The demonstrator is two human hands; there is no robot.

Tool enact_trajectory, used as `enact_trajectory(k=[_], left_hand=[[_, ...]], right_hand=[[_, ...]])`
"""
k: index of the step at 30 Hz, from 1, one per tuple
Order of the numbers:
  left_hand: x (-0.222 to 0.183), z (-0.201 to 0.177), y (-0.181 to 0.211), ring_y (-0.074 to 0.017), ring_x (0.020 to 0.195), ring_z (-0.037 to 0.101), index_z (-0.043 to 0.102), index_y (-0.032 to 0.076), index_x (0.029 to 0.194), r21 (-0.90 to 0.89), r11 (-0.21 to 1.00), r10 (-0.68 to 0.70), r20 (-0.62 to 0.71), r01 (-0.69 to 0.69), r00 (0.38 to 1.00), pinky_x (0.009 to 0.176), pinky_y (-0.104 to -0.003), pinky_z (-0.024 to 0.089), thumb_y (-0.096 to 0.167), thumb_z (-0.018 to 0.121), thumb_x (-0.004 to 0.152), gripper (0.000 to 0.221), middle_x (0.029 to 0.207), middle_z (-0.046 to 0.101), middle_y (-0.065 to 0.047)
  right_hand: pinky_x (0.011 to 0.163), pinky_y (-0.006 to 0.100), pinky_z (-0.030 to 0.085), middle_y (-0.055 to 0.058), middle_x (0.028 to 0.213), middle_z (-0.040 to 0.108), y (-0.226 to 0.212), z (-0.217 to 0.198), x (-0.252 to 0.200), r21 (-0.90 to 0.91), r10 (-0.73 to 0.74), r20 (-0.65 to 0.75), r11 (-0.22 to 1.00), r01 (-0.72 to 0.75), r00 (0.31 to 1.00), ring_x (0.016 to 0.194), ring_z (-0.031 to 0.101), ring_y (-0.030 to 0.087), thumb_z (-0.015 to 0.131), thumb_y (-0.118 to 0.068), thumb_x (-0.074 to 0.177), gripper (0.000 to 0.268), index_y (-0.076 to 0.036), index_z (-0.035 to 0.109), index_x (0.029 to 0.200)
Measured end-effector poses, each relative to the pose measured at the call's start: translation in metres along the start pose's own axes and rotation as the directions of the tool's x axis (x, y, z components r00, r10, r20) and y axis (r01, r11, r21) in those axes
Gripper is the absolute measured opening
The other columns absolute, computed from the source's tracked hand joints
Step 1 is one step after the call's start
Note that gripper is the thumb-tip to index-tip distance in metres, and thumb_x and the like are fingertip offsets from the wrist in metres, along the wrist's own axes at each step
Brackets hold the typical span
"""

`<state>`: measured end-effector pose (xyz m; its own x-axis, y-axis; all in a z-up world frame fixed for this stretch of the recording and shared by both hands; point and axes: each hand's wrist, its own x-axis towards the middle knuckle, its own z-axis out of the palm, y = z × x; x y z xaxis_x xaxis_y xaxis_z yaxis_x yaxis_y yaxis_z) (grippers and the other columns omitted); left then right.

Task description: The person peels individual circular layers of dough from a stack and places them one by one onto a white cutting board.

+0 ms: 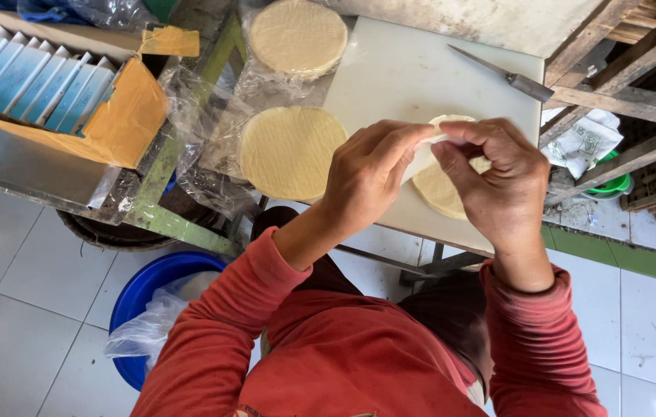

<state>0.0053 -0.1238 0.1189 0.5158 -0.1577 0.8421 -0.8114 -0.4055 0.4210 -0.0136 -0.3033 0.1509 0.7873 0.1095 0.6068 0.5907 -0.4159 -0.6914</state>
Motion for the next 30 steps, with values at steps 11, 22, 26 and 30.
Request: enact_trajectory(k=[11,22,26,30], left_hand=[[0.020,0.029,-0.005,-0.0155,0.092,0.075,0.063,0.005,0.120,-0.279,0.955,-0.060,0.153,0.102,0.986,0.077,-0.029,0.062,0.010,0.067,0.107,0.014,0.105,0.073,-0.007],[-0.011,0.041,-0.030,-0.0086,0.076,0.060,0.069,-0.002,0.110,-0.399,0.627,-0.422,0.549,0.670,0.722,0.066,-0.024,0.052,0.014,0.071,0.102,0.018,0.088,0.070,-0.004],[-0.040,0.035,-0.014,-0.0116,0.090,0.071,0.063,0.001,0.111,-0.405,0.867,-0.185,0.284,0.292,0.941,0.078,-0.026,0.061,0.010,0.066,0.107,0.010,0.103,0.070,-0.005],[-0.056,0.036,-0.010,-0.0168,0.093,0.068,0.065,0.001,0.115,-0.235,0.953,-0.158,0.146,0.189,0.977,0.078,-0.029,0.058,0.006,0.063,0.108,0.009,0.110,0.066,-0.010]], right_hand=[[0.083,0.022,0.057,0.007,0.103,0.073,0.021,-0.047,-0.004,0.078,0.023,0.003,0.997,-0.023,1.000,0.092,0.071,0.011,0.076,-0.008,0.110,0.011,-0.001,0.068,0.109],[0.064,0.022,0.052,0.006,0.095,0.072,0.047,-0.069,-0.020,-0.229,-0.134,0.058,0.963,0.144,0.989,0.076,0.067,0.009,0.075,-0.004,0.108,0.010,-0.001,0.066,0.107],[0.056,0.025,0.046,0.004,0.086,0.072,0.041,-0.073,-0.047,-0.156,0.099,0.107,0.984,-0.082,0.989,0.066,0.061,0.009,0.078,-0.004,0.094,0.016,-0.002,0.069,0.108],[0.065,0.023,0.053,0.005,0.096,0.071,0.042,-0.075,-0.063,-0.085,0.096,0.148,0.993,-0.084,0.984,0.079,0.065,0.008,0.077,-0.001,0.091,0.021,-0.003,0.069,0.110]])
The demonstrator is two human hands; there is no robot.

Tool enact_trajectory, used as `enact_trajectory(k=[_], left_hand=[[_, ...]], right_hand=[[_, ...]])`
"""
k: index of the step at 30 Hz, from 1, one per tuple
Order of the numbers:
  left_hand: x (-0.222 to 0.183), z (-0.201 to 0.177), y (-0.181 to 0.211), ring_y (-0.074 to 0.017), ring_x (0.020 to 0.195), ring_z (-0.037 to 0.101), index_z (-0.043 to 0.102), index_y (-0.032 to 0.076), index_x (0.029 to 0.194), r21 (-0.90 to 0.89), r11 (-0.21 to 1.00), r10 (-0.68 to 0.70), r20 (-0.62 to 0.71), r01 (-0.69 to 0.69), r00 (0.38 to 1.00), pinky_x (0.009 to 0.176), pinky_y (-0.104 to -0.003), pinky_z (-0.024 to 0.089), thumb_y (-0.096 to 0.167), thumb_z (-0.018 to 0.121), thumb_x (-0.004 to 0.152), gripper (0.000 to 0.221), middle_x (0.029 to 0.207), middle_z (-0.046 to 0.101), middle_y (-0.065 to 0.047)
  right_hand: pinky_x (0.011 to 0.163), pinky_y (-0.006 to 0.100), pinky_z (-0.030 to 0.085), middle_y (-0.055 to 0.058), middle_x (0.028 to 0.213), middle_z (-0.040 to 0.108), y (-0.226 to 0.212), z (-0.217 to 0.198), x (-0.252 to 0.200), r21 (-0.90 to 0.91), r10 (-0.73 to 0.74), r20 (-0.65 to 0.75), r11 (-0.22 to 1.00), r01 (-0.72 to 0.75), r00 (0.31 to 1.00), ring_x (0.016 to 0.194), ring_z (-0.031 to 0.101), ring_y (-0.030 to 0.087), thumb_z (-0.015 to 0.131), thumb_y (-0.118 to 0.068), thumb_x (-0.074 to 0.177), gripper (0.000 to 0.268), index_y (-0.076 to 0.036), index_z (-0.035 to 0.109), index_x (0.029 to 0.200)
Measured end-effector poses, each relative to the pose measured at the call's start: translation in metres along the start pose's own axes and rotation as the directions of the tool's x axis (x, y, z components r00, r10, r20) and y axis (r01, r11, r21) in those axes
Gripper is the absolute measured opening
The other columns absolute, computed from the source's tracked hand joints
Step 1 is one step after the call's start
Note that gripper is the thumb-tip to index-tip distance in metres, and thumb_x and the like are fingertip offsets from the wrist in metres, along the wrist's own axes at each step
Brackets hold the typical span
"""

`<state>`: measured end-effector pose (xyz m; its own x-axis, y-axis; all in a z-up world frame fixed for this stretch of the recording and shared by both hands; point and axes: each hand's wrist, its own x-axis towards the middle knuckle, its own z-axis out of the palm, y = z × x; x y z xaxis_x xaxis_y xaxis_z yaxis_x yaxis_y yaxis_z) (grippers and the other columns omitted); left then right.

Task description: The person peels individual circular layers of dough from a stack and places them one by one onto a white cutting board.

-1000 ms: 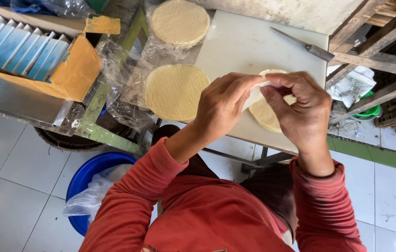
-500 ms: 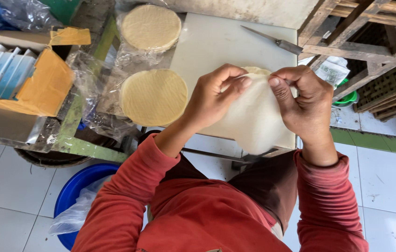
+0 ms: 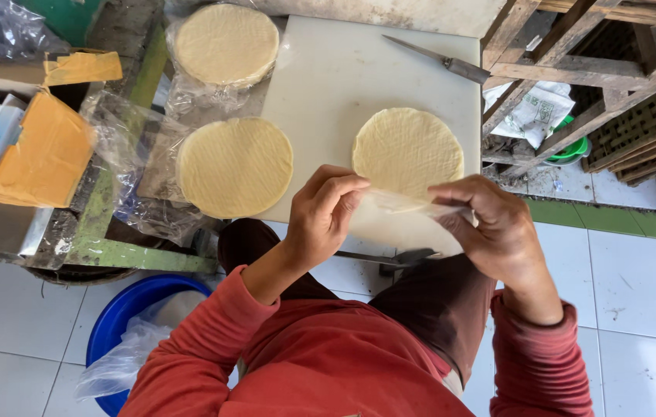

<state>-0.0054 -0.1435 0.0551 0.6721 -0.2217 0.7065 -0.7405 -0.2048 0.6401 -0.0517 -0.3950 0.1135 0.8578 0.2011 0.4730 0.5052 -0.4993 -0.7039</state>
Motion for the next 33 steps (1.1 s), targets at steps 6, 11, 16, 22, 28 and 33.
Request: enact_trajectory(k=[6,11,16,22,28,33], left_hand=[[0.026,0.026,-0.012,-0.0193,0.126,0.059,0.059,0.006,0.125,-0.501,0.862,-0.176,-0.161,0.073,0.971,0.109,-0.036,0.047,0.013,0.054,0.112,0.015,0.134,0.060,-0.010],[0.057,0.031,-0.004,-0.0197,0.141,0.052,0.060,0.011,0.122,-0.609,0.750,-0.329,-0.004,0.259,0.944,0.124,-0.036,0.041,0.024,0.058,0.106,0.021,0.146,0.058,-0.008],[0.064,0.024,0.003,-0.0168,0.145,0.046,0.053,0.015,0.129,-0.967,0.236,-0.426,-0.013,0.098,0.905,0.128,-0.040,0.034,0.030,0.070,0.105,0.033,0.141,0.054,-0.007],[0.058,0.015,-0.016,-0.0172,0.120,0.061,0.058,0.009,0.130,-0.541,0.837,-0.102,-0.293,-0.077,0.951,0.108,-0.034,0.049,0.027,0.061,0.107,0.030,0.126,0.063,-0.008],[0.044,0.001,-0.013,-0.0075,0.077,0.059,0.066,0.001,0.120,-0.055,0.998,-0.041,-0.149,0.033,0.988,0.072,-0.021,0.050,0.009,0.064,0.110,0.012,0.098,0.065,-0.004],[0.045,0.013,-0.009,-0.0023,0.070,0.046,0.065,0.001,0.112,-0.289,0.944,-0.197,-0.099,0.161,0.975,0.064,-0.020,0.040,0.015,0.065,0.110,0.014,0.085,0.058,0.003]], right_hand=[[0.064,0.023,0.060,0.005,0.099,0.073,-0.031,0.072,-0.010,0.025,-0.160,-0.148,0.986,0.165,0.976,0.085,0.073,0.013,0.077,0.006,0.091,0.019,-0.007,0.069,0.102],[0.079,0.037,0.059,0.014,0.116,0.061,-0.054,0.131,0.004,-0.278,-0.485,-0.146,0.856,0.435,0.862,0.094,0.065,0.028,0.074,0.010,0.083,0.053,0.004,0.062,0.134],[0.082,0.043,0.059,0.019,0.121,0.057,-0.058,0.134,0.016,-0.279,-0.535,-0.097,0.824,0.493,0.839,0.098,0.062,0.033,0.075,0.002,0.077,0.061,0.007,0.058,0.135],[0.069,0.029,0.058,0.016,0.119,0.067,-0.052,0.116,0.002,-0.223,-0.189,-0.353,0.968,0.114,0.917,0.086,0.070,0.019,0.083,0.002,0.090,0.026,-0.005,0.069,0.111],[0.077,0.020,0.050,0.005,0.100,0.062,0.000,0.057,-0.008,0.031,0.048,-0.426,0.999,-0.038,0.904,0.087,0.057,0.010,0.061,-0.008,0.114,0.009,-0.003,0.054,0.114],[0.072,0.018,0.041,-0.004,0.093,0.052,0.037,0.045,-0.009,0.296,0.256,-0.426,0.946,-0.133,0.868,0.079,0.042,0.003,0.057,-0.014,0.117,0.010,-0.004,0.053,0.115]])
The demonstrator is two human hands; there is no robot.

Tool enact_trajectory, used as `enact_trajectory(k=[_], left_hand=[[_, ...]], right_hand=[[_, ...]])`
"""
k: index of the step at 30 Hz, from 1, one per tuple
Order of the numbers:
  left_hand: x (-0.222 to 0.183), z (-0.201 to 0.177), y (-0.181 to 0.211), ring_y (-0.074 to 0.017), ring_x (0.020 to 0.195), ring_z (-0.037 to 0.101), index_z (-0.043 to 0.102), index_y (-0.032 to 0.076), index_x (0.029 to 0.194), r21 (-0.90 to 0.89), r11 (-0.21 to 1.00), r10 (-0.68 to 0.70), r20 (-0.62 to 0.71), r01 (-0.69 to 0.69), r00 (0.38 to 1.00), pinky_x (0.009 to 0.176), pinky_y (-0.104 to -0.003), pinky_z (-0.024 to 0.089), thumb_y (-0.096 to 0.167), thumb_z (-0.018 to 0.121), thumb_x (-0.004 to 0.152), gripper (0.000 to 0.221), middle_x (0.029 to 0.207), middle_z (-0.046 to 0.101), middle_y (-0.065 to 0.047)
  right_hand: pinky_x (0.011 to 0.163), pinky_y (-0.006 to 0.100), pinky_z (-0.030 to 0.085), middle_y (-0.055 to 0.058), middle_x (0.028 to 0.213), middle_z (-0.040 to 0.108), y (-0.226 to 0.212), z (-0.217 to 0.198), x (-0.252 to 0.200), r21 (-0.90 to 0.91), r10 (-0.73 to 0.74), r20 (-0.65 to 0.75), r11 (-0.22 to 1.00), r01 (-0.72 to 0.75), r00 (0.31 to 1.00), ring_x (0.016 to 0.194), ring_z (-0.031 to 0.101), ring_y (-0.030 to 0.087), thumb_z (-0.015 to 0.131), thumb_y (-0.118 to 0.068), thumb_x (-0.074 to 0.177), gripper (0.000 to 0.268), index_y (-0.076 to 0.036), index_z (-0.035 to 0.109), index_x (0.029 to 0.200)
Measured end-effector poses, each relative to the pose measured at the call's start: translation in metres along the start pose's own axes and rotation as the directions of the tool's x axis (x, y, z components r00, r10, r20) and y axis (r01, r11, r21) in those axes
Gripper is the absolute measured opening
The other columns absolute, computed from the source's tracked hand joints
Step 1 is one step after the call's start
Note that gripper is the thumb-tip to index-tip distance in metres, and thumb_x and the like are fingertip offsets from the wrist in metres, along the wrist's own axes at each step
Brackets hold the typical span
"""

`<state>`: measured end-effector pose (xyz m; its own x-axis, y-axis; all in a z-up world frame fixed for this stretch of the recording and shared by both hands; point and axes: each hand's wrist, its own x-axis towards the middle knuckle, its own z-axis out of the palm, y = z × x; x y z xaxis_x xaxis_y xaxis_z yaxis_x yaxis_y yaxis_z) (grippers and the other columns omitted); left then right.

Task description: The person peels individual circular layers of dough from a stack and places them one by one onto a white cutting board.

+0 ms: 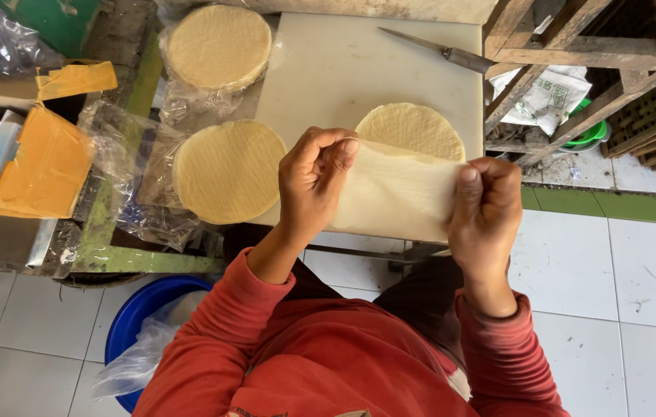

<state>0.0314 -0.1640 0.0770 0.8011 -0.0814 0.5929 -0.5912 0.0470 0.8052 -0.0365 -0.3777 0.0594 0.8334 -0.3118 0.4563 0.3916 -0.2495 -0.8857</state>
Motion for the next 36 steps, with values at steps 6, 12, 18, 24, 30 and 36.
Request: enact_trajectory(k=[6,12,18,24,30,36], left_hand=[[0.004,0.003,-0.006,0.0001,0.066,0.036,0.066,0.001,0.108,-0.040,0.992,-0.120,-0.012,0.119,0.993,0.057,-0.019,0.032,0.018,0.067,0.108,0.017,0.077,0.050,0.007],[0.005,0.000,-0.005,0.0000,0.066,0.040,0.067,0.001,0.106,0.024,0.990,-0.139,-0.012,0.140,0.990,0.058,-0.018,0.035,0.021,0.068,0.107,0.020,0.078,0.056,0.007],[-0.004,-0.009,0.005,0.0005,0.056,0.043,0.068,0.002,0.104,0.077,0.956,-0.286,0.050,0.282,0.957,0.048,-0.019,0.034,0.022,0.066,0.105,0.021,0.073,0.059,0.005],[-0.017,-0.005,-0.014,-0.0027,0.050,0.046,0.066,0.001,0.100,0.148,0.906,-0.410,0.074,0.396,0.909,0.043,-0.023,0.038,0.025,0.066,0.104,0.024,0.071,0.063,0.000],[0.029,0.028,-0.100,-0.0187,0.070,0.067,0.067,0.001,0.102,0.382,0.867,-0.340,-0.013,0.318,0.940,0.066,-0.034,0.055,0.019,0.067,0.100,0.018,0.082,0.073,-0.009],[0.034,0.042,-0.135,-0.0276,0.080,0.072,0.066,0.004,0.107,0.574,0.737,-0.420,-0.024,0.356,0.907,0.071,-0.041,0.055,0.015,0.065,0.099,0.014,0.092,0.075,-0.013]], right_hand=[[0.076,0.020,0.052,0.004,0.101,0.070,0.025,-0.007,0.016,0.303,0.172,0.187,0.926,-0.223,0.967,0.085,0.062,0.006,0.066,-0.007,0.106,0.015,0.001,0.062,0.119],[0.078,0.024,0.057,0.010,0.104,0.074,0.036,-0.008,0.017,0.529,0.274,0.268,0.759,-0.379,0.924,0.086,0.068,0.010,0.070,0.001,0.101,0.017,0.003,0.067,0.117],[0.076,0.024,0.056,0.009,0.100,0.074,0.036,-0.026,0.013,0.443,0.352,0.335,0.760,-0.476,0.874,0.083,0.067,0.010,0.068,-0.002,0.101,0.014,0.002,0.068,0.115],[0.067,0.020,0.049,0.002,0.089,0.070,0.029,-0.038,0.013,0.018,0.476,0.238,0.869,-0.494,0.846,0.075,0.058,0.005,0.069,-0.011,0.101,0.016,0.002,0.070,0.109],[0.059,0.023,0.047,0.001,0.082,0.071,0.068,-0.025,0.085,-0.360,0.383,0.192,0.884,-0.299,0.903,0.068,0.057,0.004,0.074,-0.026,0.097,0.028,0.000,0.074,0.108],[0.063,0.029,0.053,0.010,0.082,0.074,0.110,-0.009,0.101,-0.527,0.220,0.214,0.847,-0.077,0.952,0.067,0.068,0.015,0.075,-0.021,0.098,0.021,-0.002,0.075,0.106]])
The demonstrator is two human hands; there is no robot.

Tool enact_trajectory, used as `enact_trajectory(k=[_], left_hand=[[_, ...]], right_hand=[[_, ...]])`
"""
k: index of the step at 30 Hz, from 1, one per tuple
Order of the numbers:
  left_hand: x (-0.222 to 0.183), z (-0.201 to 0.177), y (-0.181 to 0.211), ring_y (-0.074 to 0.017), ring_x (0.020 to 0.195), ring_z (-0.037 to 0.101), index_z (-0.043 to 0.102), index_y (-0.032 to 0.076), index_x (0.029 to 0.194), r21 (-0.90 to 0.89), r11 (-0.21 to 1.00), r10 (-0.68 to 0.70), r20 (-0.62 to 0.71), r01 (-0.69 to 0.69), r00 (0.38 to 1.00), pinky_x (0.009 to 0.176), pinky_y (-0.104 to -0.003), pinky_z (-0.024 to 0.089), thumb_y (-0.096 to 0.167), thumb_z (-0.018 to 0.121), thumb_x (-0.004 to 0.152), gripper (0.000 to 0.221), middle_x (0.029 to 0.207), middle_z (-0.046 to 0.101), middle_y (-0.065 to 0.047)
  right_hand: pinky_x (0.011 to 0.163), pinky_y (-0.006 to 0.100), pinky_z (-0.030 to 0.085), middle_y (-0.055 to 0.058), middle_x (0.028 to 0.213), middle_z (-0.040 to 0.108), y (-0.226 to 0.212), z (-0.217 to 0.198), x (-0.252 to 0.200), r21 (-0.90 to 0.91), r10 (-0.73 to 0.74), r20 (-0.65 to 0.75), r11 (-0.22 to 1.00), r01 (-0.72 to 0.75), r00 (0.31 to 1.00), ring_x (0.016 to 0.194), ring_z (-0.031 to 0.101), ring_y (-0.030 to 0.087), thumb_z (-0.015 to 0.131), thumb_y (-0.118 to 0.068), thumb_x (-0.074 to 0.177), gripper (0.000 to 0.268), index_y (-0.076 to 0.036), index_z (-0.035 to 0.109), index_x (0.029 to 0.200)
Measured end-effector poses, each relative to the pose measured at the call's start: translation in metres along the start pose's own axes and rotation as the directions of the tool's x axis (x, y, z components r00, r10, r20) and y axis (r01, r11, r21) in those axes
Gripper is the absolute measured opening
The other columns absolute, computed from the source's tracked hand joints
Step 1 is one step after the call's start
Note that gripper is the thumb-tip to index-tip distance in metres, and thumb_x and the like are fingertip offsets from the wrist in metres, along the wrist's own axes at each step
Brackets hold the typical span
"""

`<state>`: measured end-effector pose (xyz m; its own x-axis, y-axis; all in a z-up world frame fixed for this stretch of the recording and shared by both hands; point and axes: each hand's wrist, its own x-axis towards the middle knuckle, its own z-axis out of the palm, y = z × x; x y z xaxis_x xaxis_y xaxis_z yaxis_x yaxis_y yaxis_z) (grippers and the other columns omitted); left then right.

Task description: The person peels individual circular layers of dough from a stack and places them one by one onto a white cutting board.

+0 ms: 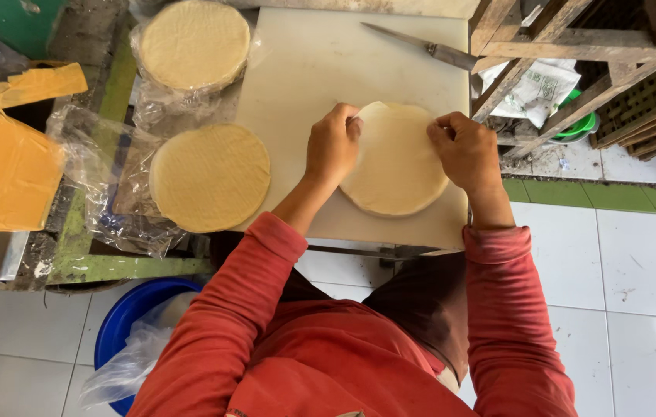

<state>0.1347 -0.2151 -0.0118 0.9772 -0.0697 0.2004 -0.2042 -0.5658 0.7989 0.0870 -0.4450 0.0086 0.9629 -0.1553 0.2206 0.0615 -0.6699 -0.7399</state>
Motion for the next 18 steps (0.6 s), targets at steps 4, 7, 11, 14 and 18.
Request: enact_trajectory(k=[4,7,11,14,18], left_hand=[[-0.004,0.002,-0.010,-0.0319,0.086,0.071,0.062,0.004,0.112,0.071,0.976,0.211,-0.082,-0.205,0.974,0.072,-0.043,0.055,0.007,0.066,0.097,0.016,0.098,0.072,-0.014],[-0.007,0.000,-0.015,-0.0336,0.088,0.070,0.059,0.003,0.116,0.099,0.963,0.260,-0.093,-0.251,0.961,0.073,-0.044,0.056,0.004,0.065,0.096,0.021,0.101,0.070,-0.016],[-0.009,-0.003,-0.014,-0.0351,0.087,0.070,0.058,0.002,0.119,0.131,0.963,0.248,-0.073,-0.237,0.966,0.072,-0.043,0.057,0.001,0.064,0.096,0.024,0.105,0.067,-0.018],[-0.012,-0.003,-0.013,-0.0356,0.089,0.069,0.061,0.003,0.118,0.161,0.970,0.192,-0.055,-0.181,0.980,0.073,-0.043,0.058,0.003,0.065,0.097,0.021,0.112,0.064,-0.019],[-0.021,-0.007,-0.005,-0.0384,0.115,0.063,0.063,0.001,0.123,0.372,0.871,0.373,-0.073,-0.322,0.925,0.090,-0.046,0.056,0.004,0.065,0.097,0.027,0.130,0.056,-0.022]], right_hand=[[0.061,0.034,0.053,0.015,0.080,0.072,0.009,0.009,-0.005,-0.047,-0.087,-0.068,0.995,0.084,0.994,0.064,0.068,0.023,0.075,-0.018,0.100,0.016,-0.002,0.075,0.105],[0.061,0.037,0.053,0.015,0.084,0.072,0.013,0.013,-0.005,-0.109,-0.225,-0.124,0.971,0.212,0.966,0.066,0.069,0.026,0.076,-0.017,0.101,0.015,-0.002,0.074,0.103],[0.062,0.040,0.053,0.015,0.084,0.070,0.017,0.016,-0.004,-0.200,-0.288,-0.145,0.945,0.257,0.947,0.067,0.067,0.028,0.078,-0.017,0.101,0.017,-0.001,0.071,0.103],[0.064,0.042,0.054,0.015,0.084,0.068,0.019,0.021,-0.004,-0.242,-0.277,-0.159,0.941,0.235,0.948,0.069,0.066,0.029,0.079,-0.017,0.098,0.021,-0.001,0.070,0.107],[0.067,0.045,0.054,0.016,0.091,0.066,0.015,0.025,-0.008,-0.331,-0.228,-0.165,0.929,0.164,0.959,0.078,0.067,0.033,0.083,-0.020,0.093,0.031,-0.001,0.069,0.114]])
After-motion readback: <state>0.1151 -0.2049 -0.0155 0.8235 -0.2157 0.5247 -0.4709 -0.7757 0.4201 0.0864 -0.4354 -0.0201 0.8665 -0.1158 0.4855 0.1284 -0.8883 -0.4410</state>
